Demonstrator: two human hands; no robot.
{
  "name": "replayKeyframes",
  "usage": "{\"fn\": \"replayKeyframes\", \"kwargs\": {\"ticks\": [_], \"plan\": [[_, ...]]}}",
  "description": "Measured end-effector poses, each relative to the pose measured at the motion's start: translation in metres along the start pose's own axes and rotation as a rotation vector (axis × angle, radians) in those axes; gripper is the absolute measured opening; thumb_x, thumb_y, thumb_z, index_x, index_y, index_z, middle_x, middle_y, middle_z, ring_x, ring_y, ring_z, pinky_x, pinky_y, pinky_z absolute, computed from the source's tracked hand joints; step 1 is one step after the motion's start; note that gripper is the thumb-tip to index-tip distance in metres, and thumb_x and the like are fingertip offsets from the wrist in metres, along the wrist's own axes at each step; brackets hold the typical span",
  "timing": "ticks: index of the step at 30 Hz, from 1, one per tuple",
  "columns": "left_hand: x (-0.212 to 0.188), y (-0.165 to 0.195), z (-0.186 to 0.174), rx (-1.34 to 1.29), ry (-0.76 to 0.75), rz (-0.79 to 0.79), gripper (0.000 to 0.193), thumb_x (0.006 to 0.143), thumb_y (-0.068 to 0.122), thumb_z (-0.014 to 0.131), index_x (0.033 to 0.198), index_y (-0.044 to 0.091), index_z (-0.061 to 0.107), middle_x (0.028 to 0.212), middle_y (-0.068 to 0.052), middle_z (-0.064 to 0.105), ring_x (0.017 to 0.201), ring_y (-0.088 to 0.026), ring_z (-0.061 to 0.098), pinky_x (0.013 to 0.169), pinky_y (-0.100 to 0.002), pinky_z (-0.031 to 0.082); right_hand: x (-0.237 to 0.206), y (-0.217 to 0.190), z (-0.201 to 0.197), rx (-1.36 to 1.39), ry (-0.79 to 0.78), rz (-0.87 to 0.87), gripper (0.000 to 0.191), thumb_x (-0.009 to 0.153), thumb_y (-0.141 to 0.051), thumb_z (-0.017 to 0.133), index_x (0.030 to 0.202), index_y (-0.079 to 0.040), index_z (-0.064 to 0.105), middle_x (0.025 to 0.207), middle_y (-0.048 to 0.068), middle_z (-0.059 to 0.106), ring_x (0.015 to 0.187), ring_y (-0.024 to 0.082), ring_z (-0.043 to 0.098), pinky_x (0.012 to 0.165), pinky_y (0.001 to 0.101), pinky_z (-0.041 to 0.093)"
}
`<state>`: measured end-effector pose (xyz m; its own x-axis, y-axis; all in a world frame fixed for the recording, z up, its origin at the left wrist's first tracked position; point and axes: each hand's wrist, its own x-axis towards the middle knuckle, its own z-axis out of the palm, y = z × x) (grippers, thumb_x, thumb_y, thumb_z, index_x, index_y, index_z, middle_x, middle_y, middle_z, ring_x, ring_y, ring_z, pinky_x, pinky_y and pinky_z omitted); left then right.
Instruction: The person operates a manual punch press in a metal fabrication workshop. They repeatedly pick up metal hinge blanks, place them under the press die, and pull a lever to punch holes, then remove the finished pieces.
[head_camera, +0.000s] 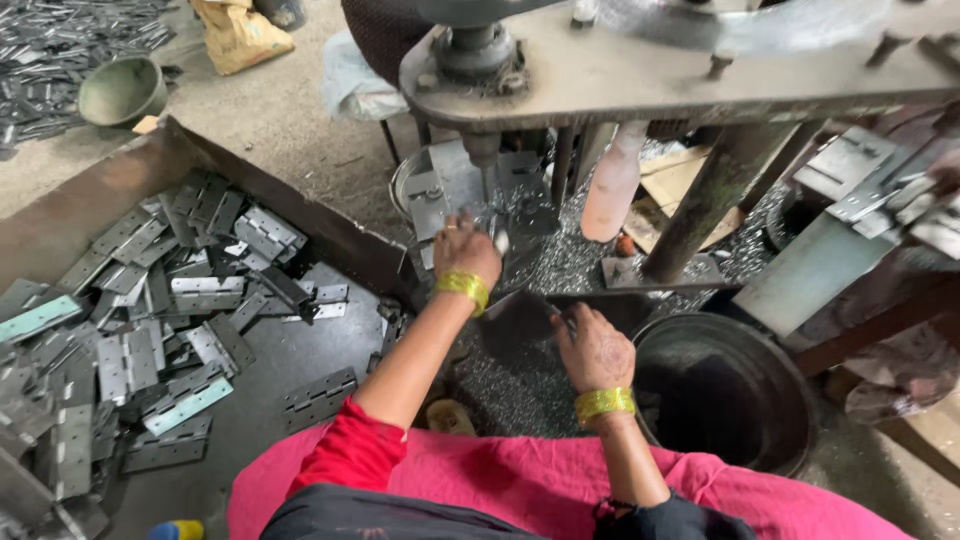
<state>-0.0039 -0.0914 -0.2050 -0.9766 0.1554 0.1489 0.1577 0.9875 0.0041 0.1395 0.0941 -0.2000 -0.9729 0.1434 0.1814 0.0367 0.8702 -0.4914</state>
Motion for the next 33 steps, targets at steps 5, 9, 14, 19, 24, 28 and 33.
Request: {"fn": "replayKeyframes", "kwargs": {"ticks": [5,9,14,19,24,28,33], "plan": [[-0.017,-0.011,0.010,0.015,-0.169,0.044,0.057,0.093,0.035,0.051,0.139,0.002,0.054,0.162,-0.020,0.032,0.150,-0.036,0.026,0.118,-0.058,0.013,0.002,-0.001,0.013,-0.055,-0.070,-0.030,0.037,0.095,-0.046,0.062,0.111,-0.013,0.066,0.099,0.013,0.074,0.085,0.038,0.072,0.071,0.0502,0.055],[0.008,-0.011,0.010,0.044,-0.239,-0.078,0.067,0.098,0.041,0.046,0.147,-0.004,0.044,0.162,-0.021,0.030,0.152,-0.036,0.022,0.123,-0.054,0.008,0.002,-0.002,0.017,-0.109,-0.142,-0.045,0.042,0.092,-0.049,0.062,0.117,-0.015,0.063,0.099,0.015,0.074,0.088,0.039,0.072,0.072,0.0516,0.055],[0.025,-0.015,0.020,0.052,-0.104,-0.114,0.056,0.099,0.026,0.045,0.146,-0.005,0.048,0.160,-0.022,0.037,0.152,-0.036,0.028,0.125,-0.050,0.008,0.007,0.019,0.041,-0.209,-0.243,0.042,0.050,0.094,-0.056,0.059,0.120,-0.013,0.064,0.099,0.017,0.075,0.094,0.039,0.072,0.078,0.0521,0.055],[0.023,-0.017,0.024,0.099,-0.127,-0.075,0.053,0.100,0.023,0.045,0.144,-0.007,0.052,0.158,-0.024,0.040,0.150,-0.037,0.030,0.125,-0.050,0.007,-0.005,0.050,0.083,-0.103,-0.509,0.328,0.058,0.089,-0.064,0.063,0.114,-0.013,0.074,0.106,0.021,0.075,0.106,0.040,0.070,0.088,0.0506,0.055],[-0.006,-0.016,0.010,0.064,-0.151,0.028,0.050,0.094,0.021,0.046,0.136,-0.003,0.056,0.161,-0.023,0.038,0.148,-0.038,0.028,0.122,-0.051,0.006,-0.006,0.052,0.080,-0.118,-0.430,0.322,0.058,0.086,-0.063,0.064,0.114,-0.013,0.073,0.108,0.022,0.074,0.107,0.042,0.068,0.089,0.0518,0.053],[-0.006,-0.018,0.013,0.076,-0.162,0.039,0.042,0.102,0.017,0.042,0.133,-0.002,0.064,0.161,-0.023,0.042,0.153,-0.037,0.032,0.129,-0.050,0.007,0.019,0.040,0.059,-0.249,-0.394,0.234,0.059,0.091,-0.065,0.059,0.110,-0.011,0.072,0.103,0.023,0.074,0.101,0.043,0.070,0.086,0.0530,0.055],[0.023,-0.009,0.038,0.199,-0.086,-0.045,0.048,0.098,0.018,0.043,0.135,-0.007,0.059,0.152,-0.026,0.046,0.146,-0.040,0.035,0.124,-0.055,0.008,0.010,0.031,0.056,-0.302,-0.310,0.168,0.061,0.090,-0.065,0.057,0.104,-0.008,0.072,0.098,0.021,0.074,0.095,0.040,0.073,0.081,0.0510,0.057]]}}
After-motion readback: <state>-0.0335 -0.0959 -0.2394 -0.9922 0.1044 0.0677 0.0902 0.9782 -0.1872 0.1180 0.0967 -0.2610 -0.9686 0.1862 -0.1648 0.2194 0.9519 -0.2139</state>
